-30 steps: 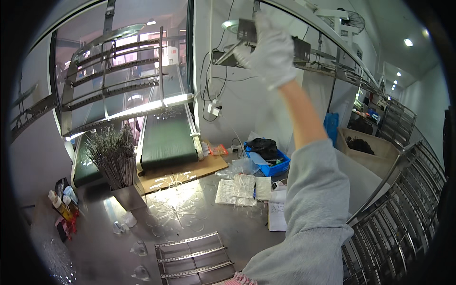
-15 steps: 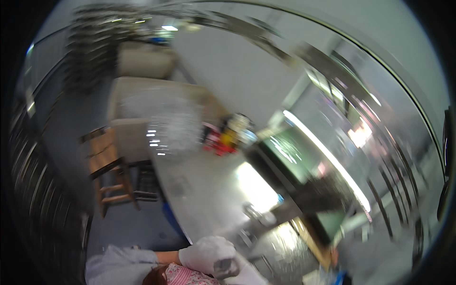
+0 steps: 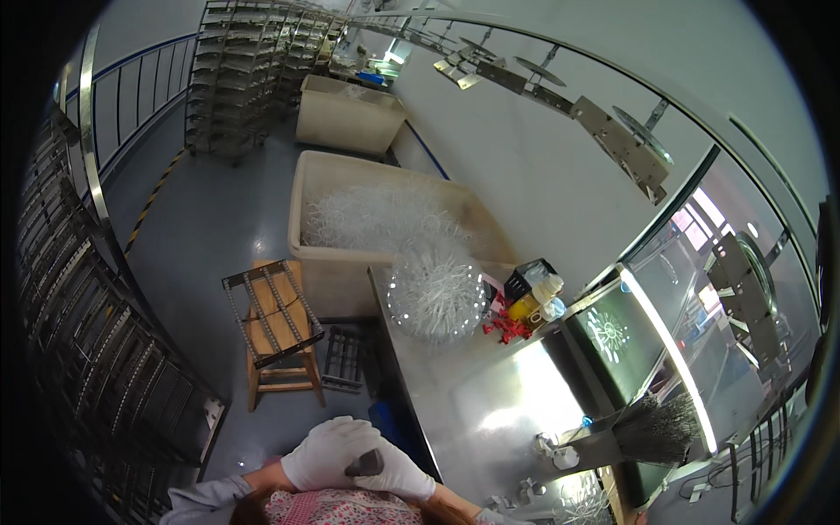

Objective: The person repeatedly picks clear plastic starburst ornaments from a bin and places them into slots on a metal rack on a stainless steel table. The person handles the ornaments one at a time, aligning and inserting them into the rack repeatedly throughout the clip.

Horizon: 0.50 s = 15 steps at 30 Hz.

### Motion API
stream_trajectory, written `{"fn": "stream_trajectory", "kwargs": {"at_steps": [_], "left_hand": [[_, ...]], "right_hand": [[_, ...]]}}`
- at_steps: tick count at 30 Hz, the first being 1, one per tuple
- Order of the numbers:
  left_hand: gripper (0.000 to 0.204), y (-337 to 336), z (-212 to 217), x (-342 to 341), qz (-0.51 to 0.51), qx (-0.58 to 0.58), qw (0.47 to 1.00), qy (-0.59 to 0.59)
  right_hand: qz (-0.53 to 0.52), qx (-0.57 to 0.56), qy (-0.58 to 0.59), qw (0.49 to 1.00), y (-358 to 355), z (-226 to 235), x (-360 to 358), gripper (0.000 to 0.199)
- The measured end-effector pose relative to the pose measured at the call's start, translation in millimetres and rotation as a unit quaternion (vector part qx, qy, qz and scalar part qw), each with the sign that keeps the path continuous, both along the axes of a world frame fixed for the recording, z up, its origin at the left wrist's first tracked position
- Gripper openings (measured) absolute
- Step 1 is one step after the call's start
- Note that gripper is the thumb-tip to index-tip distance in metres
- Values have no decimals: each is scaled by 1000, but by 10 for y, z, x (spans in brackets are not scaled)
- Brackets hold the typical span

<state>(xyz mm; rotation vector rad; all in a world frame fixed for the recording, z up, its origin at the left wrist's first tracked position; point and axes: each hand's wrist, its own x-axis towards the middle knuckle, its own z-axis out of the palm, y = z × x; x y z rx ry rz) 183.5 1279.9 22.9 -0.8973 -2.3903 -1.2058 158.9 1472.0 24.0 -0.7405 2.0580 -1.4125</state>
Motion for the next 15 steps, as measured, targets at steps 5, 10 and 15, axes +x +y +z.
{"fn": "stream_trajectory", "kwargs": {"at_steps": [5, 10, 15], "left_hand": [[61, -265, -24, 169, 53, -21, 998, -13], [73, -592, -116, 419, 178, -19, 983, -43], [78, -1720, 55, 771, 519, -300, 782, -170]], "right_hand": [[125, -37, -65, 989, -279, -66, -130, 49], [72, -8, -155, 985, -330, -176, -260, 63], [-13, -318, -342, 884, -152, -300, -281, 84]]}}
